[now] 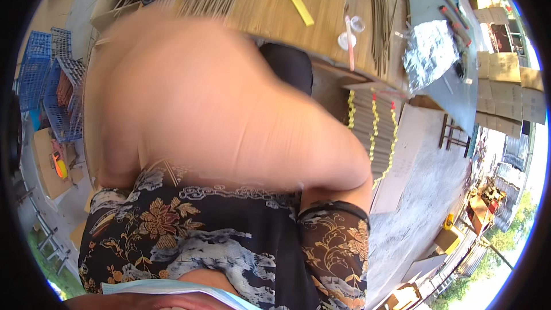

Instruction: The person gathers thin wooden sticks from a cardboard box, aligns them into a bundle, and secures the bundle with a yellow paper strip. The person repeats this process to create multiple bundles.

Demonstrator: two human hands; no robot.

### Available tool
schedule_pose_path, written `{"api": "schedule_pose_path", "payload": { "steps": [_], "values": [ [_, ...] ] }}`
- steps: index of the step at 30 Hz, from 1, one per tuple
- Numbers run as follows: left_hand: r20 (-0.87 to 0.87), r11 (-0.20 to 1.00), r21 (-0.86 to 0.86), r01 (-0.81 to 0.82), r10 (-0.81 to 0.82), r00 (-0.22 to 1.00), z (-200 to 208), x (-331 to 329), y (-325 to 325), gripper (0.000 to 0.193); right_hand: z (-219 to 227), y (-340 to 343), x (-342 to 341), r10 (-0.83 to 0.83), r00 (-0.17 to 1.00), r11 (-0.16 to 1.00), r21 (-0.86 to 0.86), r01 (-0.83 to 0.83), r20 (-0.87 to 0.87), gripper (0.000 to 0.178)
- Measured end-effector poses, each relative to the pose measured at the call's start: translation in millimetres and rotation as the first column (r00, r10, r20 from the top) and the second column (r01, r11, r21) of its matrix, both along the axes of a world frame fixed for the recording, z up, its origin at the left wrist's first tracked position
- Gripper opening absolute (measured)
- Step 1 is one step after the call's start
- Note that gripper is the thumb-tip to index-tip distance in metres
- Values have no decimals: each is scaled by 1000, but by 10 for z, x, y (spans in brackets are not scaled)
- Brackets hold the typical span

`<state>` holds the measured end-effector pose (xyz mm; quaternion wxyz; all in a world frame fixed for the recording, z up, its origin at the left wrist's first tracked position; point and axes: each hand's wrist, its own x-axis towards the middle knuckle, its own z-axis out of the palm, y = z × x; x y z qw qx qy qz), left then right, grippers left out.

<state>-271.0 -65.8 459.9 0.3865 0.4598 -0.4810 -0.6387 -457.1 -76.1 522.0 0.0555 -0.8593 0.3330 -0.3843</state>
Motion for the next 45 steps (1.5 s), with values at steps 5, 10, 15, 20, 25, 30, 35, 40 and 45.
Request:
{"api": "schedule_pose_path", "payload": {
  "steps": [5, 10, 15, 20, 25, 30, 35, 40, 45],
  "values": [
    [-22, 1000, 0, 20, -20, 1000, -63, -99, -52, 34, -1675, -984, -936, -574, 788, 731, 294, 616, -223, 65],
    [7, 1000, 6, 8, -8, 1000, -130, -33, 8, 36, -2270, -510, -874, -598, 616, 700, 40, 713, -513, 64],
    [15, 1000, 3, 21, -21, 1000, -87, -40, 38, 36, -2029, -286, -880, -521, 759, 803, 78, 591, -391, 29],
    [1, 1000, -8, 24, -24, 1000, -89, -5, 39, 35, -1959, -330, -1033, -472, 791, 830, 106, 547, -389, 10],
    [-23, 1000, 6, 29, -29, 999, -110, 14, 63, 34, -1905, -477, -1129, -557, 819, 791, 213, 573, -137, 13],
    [-9, 999, 7, 40, -40, 999, -92, 2, 52, 33, -1836, -816, -1104, -688, 713, 660, 295, 691, -130, 21],
    [-6, 999, 30, 22, -22, 1000, -87, -1, 26, 32, -1816, -1102, -1123, -733, 666, 529, 500, 686, -138, 23],
    [-40, 996, 87, 34, -31, 999, -88, 5, -3, 31, -1904, -1228, -1163, -787, 610, 527, 412, 744, -94, 18],
    [-58, 993, 108, 48, -42, 997, -103, -3, -25, 31, -1922, -1289, -1244, -778, 627, 615, -153, 773, 41, 7]
  ]
}}
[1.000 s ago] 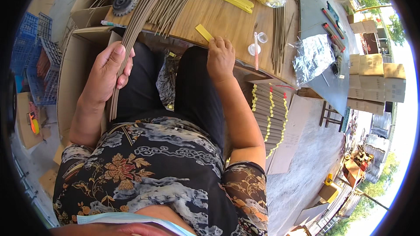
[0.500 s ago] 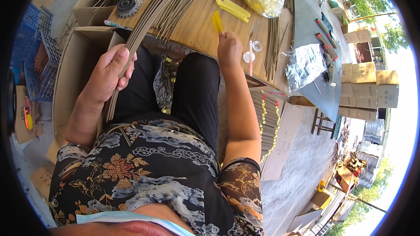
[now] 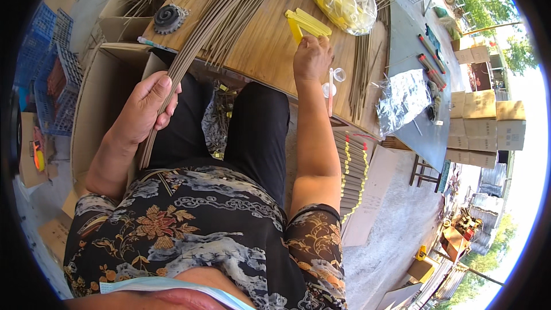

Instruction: The person gathers thin wooden sticks from a cardboard box, aligns them into a bundle, and secures the bundle with a yellow paper strip. The person repeats this process to create multiple bundles.

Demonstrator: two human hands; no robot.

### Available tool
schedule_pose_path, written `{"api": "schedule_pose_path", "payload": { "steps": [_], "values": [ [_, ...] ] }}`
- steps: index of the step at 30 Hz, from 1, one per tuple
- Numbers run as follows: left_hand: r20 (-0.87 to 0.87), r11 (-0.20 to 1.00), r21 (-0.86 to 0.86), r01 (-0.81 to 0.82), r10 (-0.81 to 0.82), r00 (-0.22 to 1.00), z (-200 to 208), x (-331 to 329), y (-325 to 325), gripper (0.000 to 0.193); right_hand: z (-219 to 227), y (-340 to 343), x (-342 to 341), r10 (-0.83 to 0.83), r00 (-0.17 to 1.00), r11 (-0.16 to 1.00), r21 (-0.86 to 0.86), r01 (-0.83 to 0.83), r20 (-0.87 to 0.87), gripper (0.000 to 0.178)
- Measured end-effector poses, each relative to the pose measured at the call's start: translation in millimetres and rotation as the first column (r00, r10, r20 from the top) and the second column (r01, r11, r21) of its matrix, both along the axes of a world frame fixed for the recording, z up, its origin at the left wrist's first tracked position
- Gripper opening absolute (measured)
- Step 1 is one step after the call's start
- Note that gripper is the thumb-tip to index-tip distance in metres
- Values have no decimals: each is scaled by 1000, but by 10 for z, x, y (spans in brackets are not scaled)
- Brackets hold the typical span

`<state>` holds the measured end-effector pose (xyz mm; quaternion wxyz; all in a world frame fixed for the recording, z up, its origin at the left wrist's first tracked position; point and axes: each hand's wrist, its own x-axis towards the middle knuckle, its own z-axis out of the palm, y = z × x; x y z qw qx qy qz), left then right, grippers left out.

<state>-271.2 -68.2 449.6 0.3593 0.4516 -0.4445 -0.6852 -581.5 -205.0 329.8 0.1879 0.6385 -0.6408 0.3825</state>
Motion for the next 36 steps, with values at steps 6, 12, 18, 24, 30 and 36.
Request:
{"api": "schedule_pose_path", "payload": {
  "steps": [6, 12, 18, 24, 30, 36],
  "values": [
    [-28, 997, -63, -51, 49, 998, 42, 21, -17, 37, 554, 485, 505, 166, 806, 950, 126, -285, 568, 14],
    [-138, 999, -29, -42, 38, 990, 160, -76, 41, 59, 770, 1377, 1127, 307, 619, 737, 231, -636, 723, 13],
    [-185, 1000, -19, -3, -1, 983, 194, -45, 119, 41, 944, 1653, 1232, 502, 593, 666, 157, -730, 630, 9],
    [-135, 997, -75, 10, -20, 991, 197, -80, 258, 35, 976, 1779, 1235, 553, 588, 656, 127, -744, 590, 16],
    [-101, 992, -93, 89, -99, 990, 232, -153, 373, 32, 1033, 1827, 1344, 645, 578, 656, 26, -754, 500, 20],
    [2, 987, -113, 118, -118, 993, 269, -13, 423, 33, 1148, 2050, 1147, 316, 284, 381, 153, -912, 905, 15]
  ]
}}
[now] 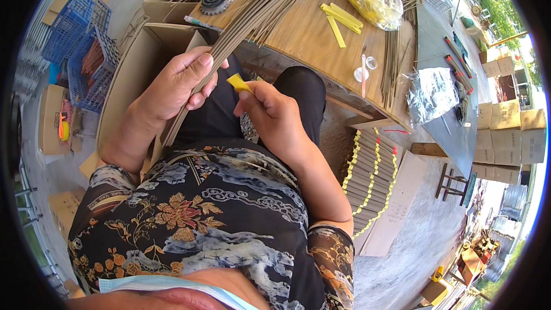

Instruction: The person gathers thin wooden sticks from a cardboard box, aligns them into a bundle, and secures the bundle with a yellow paper strip. The person repeats this process to create multiple bundles.

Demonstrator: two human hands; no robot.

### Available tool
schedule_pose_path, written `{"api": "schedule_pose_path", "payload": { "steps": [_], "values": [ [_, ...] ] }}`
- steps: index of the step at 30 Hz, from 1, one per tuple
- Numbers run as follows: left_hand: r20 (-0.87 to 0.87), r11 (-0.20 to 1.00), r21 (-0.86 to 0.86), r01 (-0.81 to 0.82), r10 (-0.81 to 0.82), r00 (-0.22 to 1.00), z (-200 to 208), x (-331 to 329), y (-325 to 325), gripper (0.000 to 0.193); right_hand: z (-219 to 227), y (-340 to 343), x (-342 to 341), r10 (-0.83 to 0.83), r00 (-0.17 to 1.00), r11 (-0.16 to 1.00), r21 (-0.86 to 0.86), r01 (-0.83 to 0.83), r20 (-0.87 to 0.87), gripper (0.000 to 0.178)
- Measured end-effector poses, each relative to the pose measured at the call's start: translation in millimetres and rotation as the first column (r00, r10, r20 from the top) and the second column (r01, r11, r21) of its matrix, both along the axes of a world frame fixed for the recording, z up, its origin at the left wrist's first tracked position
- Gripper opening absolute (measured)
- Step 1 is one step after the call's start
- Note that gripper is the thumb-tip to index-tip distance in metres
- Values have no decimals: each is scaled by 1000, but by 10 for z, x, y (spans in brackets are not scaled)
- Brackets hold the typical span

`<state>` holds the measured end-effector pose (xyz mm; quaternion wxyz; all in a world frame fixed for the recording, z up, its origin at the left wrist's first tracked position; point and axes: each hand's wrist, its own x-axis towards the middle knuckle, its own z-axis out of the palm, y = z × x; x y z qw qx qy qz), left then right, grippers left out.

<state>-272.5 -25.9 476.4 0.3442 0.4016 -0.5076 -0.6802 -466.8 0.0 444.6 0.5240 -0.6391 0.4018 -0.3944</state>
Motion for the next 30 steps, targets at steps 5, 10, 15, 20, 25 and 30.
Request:
{"api": "schedule_pose_path", "payload": {
  "steps": [5, 10, 15, 20, 25, 30],
  "values": [
    [68, 995, 46, 89, -92, 993, -82, -8, 141, 36, 135, 138, 80, 114, 971, 955, 246, -165, 209, 18],
    [12, 991, 40, 131, -132, 991, -165, -5, 218, 38, 94, 112, 198, 28, 971, 964, 250, -89, 239, 17],
    [-4, 992, 76, 103, -103, 995, -156, -23, 256, 40, 96, 116, 266, -45, 982, 969, 247, -1, 182, 20],
    [-55, 994, 95, 59, -54, 997, -165, -47, 300, 33, 129, 128, 286, -88, 988, 963, 264, 52, 127, 21],
    [-123, 992, 112, 59, -45, 991, -143, -40, 299, 38, 135, 102, 273, -86, 986, 966, 253, 48, 142, 20],
    [-145, 992, 99, 77, -63, 988, -178, -45, 306, 42, 163, 102, 263, -88, 991, 964, 258, 59, 104, 21]
  ]
}}
